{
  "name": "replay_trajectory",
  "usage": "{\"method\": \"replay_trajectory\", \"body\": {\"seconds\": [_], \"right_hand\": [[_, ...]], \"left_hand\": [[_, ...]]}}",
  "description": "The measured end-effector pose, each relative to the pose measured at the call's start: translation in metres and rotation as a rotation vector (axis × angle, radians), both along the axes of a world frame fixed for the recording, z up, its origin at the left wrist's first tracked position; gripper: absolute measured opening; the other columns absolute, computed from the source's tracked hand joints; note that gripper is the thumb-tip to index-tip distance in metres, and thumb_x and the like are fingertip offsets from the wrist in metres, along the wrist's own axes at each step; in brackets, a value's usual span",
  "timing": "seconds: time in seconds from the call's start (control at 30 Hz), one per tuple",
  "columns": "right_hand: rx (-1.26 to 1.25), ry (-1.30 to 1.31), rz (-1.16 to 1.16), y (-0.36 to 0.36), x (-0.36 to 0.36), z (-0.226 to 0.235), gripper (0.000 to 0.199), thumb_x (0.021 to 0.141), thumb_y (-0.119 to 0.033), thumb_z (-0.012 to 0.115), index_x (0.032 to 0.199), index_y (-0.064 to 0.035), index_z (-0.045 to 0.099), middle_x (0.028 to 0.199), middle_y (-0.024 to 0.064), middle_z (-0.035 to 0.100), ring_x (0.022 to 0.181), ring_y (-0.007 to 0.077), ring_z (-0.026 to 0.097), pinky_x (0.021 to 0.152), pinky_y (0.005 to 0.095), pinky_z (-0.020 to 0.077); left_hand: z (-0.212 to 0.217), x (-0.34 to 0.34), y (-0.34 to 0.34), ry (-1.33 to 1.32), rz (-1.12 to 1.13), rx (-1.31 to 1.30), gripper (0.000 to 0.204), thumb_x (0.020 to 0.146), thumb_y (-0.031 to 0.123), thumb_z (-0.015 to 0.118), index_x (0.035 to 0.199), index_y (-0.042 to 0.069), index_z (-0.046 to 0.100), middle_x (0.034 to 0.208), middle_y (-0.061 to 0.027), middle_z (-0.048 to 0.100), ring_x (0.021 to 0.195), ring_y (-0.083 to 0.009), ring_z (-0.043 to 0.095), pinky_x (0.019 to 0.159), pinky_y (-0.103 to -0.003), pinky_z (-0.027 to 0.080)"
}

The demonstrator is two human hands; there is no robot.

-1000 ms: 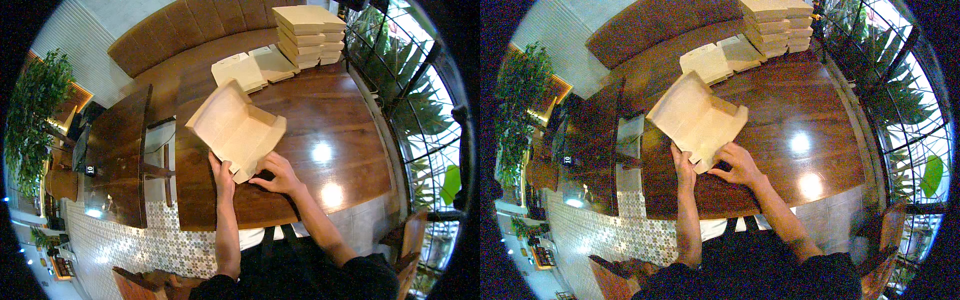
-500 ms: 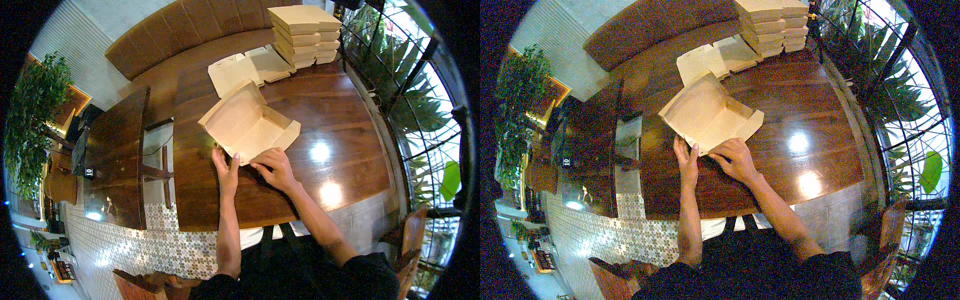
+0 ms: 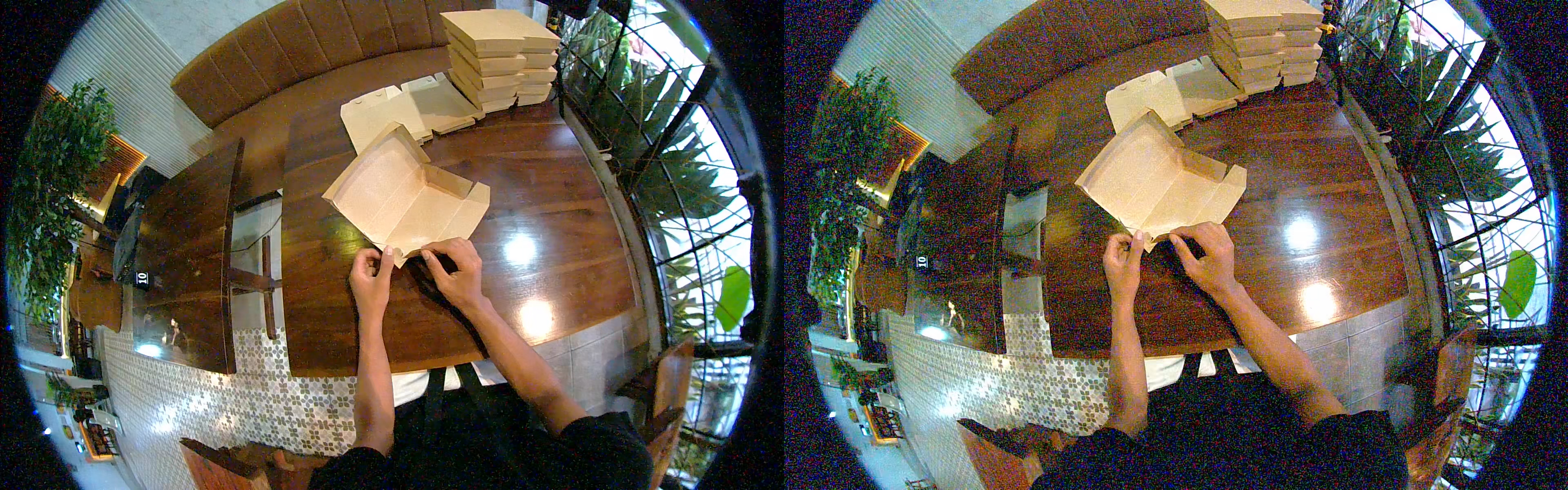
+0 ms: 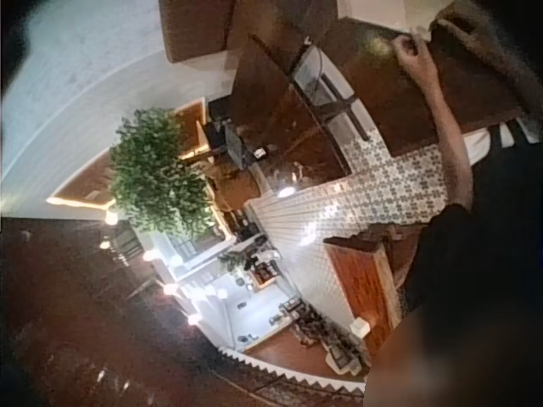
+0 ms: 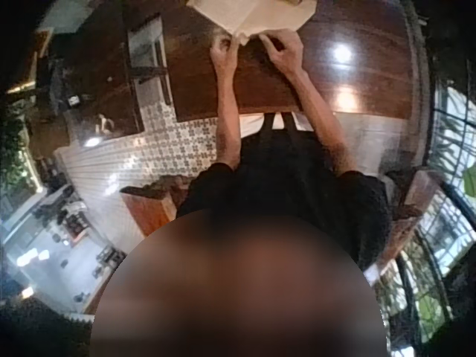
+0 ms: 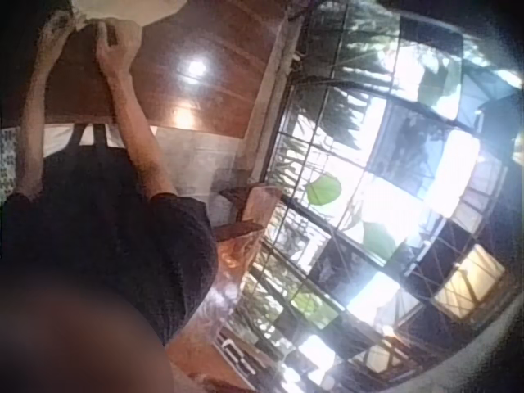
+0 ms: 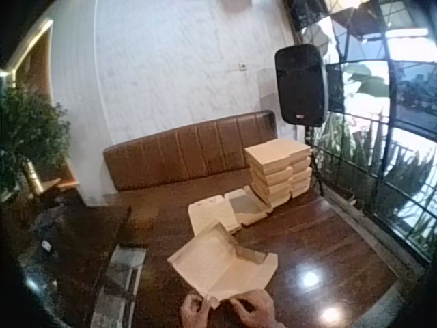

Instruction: The person assembles flat cardboard boxes by folding the sides and inserting tabs into slots to form rectangular containers. They repeat this process for multiple boxes, stacking the completed ones on the table.

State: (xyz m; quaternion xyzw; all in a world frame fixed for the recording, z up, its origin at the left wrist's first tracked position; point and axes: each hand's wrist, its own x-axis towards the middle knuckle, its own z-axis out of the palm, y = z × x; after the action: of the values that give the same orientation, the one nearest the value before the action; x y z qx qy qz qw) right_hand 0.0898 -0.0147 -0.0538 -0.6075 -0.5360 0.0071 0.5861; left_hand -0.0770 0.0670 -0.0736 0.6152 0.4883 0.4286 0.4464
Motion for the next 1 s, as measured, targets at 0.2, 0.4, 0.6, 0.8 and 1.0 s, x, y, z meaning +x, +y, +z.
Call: {"method": "replay_trajectory", "body": {"seconds": [0.2, 0.4, 0.6, 0.8, 1.0], "right_hand": [[-0.003, -0.030, 0.084, -0.001, 0.003, 0.003, 0.011, 0.085, -0.012, 0.084, 0.094, -0.0098, 0.077, 0.092, 0.0066, 0.076, 0.087, 0.0272, 0.070, 0.082, 0.0386, 0.0513], [-0.034, 0.039, -0.008, 0.000, -0.001, -0.002, 0.012, 0.085, -0.013, 0.084, 0.093, -0.0093, 0.076, 0.089, 0.0075, 0.075, 0.086, 0.0274, 0.070, 0.081, 0.0391, 0.0523], [-0.068, 0.083, -0.067, 0.002, -0.004, -0.004, 0.012, 0.084, -0.015, 0.085, 0.091, -0.0103, 0.077, 0.088, 0.0074, 0.074, 0.085, 0.0272, 0.070, 0.079, 0.0396, 0.0528], [-0.030, -0.075, 0.146, 0.000, 0.000, 0.004, 0.012, 0.083, -0.018, 0.086, 0.088, -0.0117, 0.077, 0.087, 0.0050, 0.073, 0.087, 0.0255, 0.069, 0.085, 0.0396, 0.0509], [0.028, -0.150, 0.124, 0.001, -0.003, 0.006, 0.012, 0.082, -0.018, 0.086, 0.085, -0.0108, 0.077, 0.082, 0.0050, 0.072, 0.080, 0.0250, 0.068, 0.077, 0.0396, 0.0509]], "left_hand": [[0.011, -0.004, -0.003, -0.180, -0.122, -0.213, 0.035, 0.105, 0.030, 0.068, 0.083, 0.003, 0.066, 0.069, 0.0047, 0.056, 0.065, -0.0041, 0.048, 0.061, -0.023, 0.037], [0.012, -0.002, -0.005, -0.146, -0.157, -0.172, 0.030, 0.105, 0.024, 0.068, 0.085, 0.002, 0.067, 0.073, 0.0036, 0.061, 0.067, -0.0045, 0.053, 0.063, -0.023, 0.041], [0.010, -0.003, -0.003, -0.125, -0.189, -0.158, 0.029, 0.105, 0.024, 0.069, 0.085, 0.003, 0.066, 0.073, 0.0029, 0.062, 0.065, -0.0048, 0.056, 0.060, -0.023, 0.042], [0.011, -0.004, -0.004, -0.221, -0.142, -0.200, 0.029, 0.105, 0.027, 0.069, 0.086, 0.005, 0.066, 0.070, 0.0025, 0.063, 0.060, -0.0043, 0.056, 0.053, -0.021, 0.038], [0.013, -0.004, -0.006, -0.245, -0.163, -0.204, 0.024, 0.102, 0.022, 0.072, 0.089, 0.003, 0.068, 0.074, 0.0002, 0.067, 0.061, -0.0044, 0.057, 0.054, -0.020, 0.040]]}}
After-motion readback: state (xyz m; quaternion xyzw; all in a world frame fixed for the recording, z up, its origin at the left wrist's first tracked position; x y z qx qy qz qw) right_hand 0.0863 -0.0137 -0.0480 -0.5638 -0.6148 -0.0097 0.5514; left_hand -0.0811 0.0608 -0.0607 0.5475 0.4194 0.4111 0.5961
